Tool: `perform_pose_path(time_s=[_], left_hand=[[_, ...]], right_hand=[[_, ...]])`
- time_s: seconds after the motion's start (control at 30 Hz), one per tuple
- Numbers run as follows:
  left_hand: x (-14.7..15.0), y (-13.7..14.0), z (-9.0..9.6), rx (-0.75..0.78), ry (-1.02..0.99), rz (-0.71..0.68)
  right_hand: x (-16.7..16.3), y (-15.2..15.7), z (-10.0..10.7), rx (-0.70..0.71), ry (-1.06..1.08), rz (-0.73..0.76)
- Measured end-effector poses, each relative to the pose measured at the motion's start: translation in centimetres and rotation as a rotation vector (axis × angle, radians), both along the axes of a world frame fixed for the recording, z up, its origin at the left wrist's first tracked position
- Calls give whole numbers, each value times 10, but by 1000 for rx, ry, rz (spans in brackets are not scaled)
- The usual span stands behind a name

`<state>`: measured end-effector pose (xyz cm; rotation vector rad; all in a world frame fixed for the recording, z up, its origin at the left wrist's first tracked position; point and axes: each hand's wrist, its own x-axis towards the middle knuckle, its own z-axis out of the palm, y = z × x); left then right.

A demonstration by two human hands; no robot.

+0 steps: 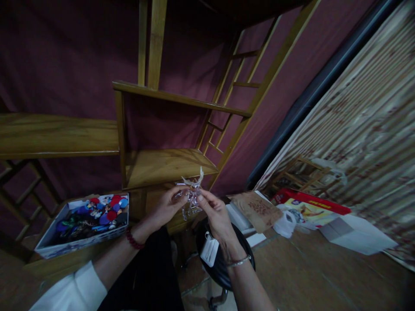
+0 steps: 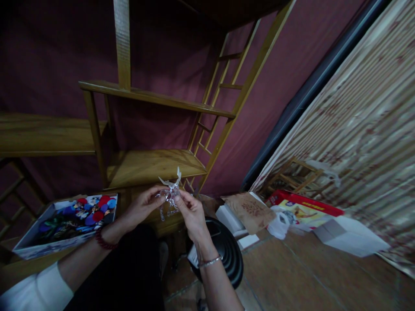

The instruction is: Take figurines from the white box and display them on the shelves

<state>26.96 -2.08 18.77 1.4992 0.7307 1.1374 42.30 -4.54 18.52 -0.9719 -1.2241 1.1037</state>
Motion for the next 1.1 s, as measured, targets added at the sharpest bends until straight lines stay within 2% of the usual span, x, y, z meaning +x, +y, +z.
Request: perform_pose_path(time_s=[0.13, 0.27, 0.6, 0.77, 1.1], left_hand=[[6, 6, -4, 56, -1, 68], [11, 10, -3, 109, 88, 219], [22, -3, 24, 486, 309, 447], [28, -3, 38, 584, 293, 443], [33, 0, 61, 525, 330, 394]], right_hand=[[0, 2, 3, -2, 47, -49], [-1, 4, 8, -9, 95, -113], [7, 2, 37, 59, 57, -215], [11, -1, 56, 89, 33, -268], [19, 0, 75, 156, 7, -246]])
